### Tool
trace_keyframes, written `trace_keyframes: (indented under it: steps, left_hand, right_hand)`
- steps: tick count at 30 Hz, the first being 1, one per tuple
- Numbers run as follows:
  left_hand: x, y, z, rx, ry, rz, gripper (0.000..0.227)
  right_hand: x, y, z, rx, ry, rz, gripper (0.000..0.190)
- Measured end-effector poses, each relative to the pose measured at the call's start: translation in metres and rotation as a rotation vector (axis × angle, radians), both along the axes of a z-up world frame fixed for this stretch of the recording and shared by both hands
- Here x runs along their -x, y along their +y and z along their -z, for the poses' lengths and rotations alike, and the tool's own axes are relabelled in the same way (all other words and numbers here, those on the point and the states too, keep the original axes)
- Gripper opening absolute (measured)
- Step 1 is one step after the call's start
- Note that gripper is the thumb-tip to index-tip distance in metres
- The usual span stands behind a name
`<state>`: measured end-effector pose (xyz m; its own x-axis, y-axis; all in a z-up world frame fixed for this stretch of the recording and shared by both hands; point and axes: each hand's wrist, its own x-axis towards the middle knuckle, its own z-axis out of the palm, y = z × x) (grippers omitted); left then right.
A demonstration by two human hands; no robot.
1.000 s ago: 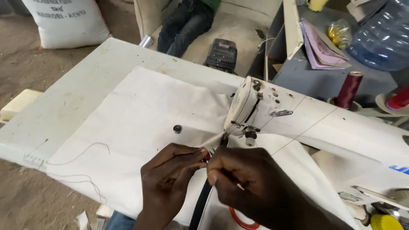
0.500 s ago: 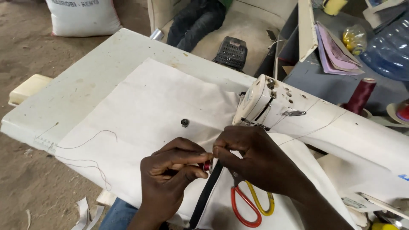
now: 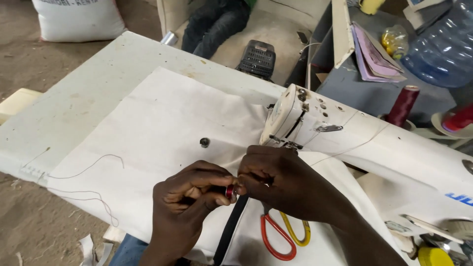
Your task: Trimming excess thread and fabric around buttons on a white upholstery component using scissors at a sewing station.
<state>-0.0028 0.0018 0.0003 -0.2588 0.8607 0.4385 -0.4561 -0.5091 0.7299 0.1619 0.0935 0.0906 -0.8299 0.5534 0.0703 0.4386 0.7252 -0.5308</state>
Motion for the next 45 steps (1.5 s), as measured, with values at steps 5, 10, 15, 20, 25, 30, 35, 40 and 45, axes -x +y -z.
trace_keyframes:
  steps: [5, 10, 15, 20, 25, 30, 35, 40, 45]
  left_hand:
    - [0.002, 0.001, -0.004, 0.029, 0.128, -0.059, 0.016]
    - [0.0, 0.0, -0.009, 0.069, 0.162, -0.101, 0.015]
    - [0.003, -0.004, -0.012, 0.101, 0.198, -0.156, 0.014]
    - [0.007, -0.005, -0.017, 0.047, 0.274, -0.171, 0.014]
    - [0.004, -0.004, -0.015, 0.084, 0.361, -0.283, 0.013]
    - [0.003, -0.002, -0.021, 0.03, 0.363, -0.315, 0.009]
    - [-0.003, 0.005, -0.013, -0.157, 0.46, -0.406, 0.013]
    - [0.002, 0.004, -0.014, -0.129, 0.54, -0.393, 0.014]
    - [-0.008, 0.013, -0.009, -0.009, 0.554, -0.469, 0.017]
  right_hand:
    - [-0.006, -0.003, 0.0, -0.036, -0.074, -0.038, 0.021]
    - [-0.003, -0.012, -0.008, 0.024, 0.221, 0.018, 0.037]
    - [-0.003, -0.015, -0.009, 0.328, 0.233, -0.14, 0.047]
    - [-0.004, -0.011, -0.001, 0.296, 0.084, 0.079, 0.045]
    - [-0.002, -0.01, -0.009, 0.485, 0.199, 0.238, 0.022]
    - [-0.005, -0.002, 0.002, 0.369, 0.238, 0.189, 0.018]
    - [-0.003, 0.0, 0.005, -0.026, 0.042, 0.513, 0.013]
    - [0.005, -0.014, 0.007, -0.012, 0.192, 0.454, 0.011]
    - [0.0, -0.021, 0.007, -0.257, 0.174, 0.248, 0.014]
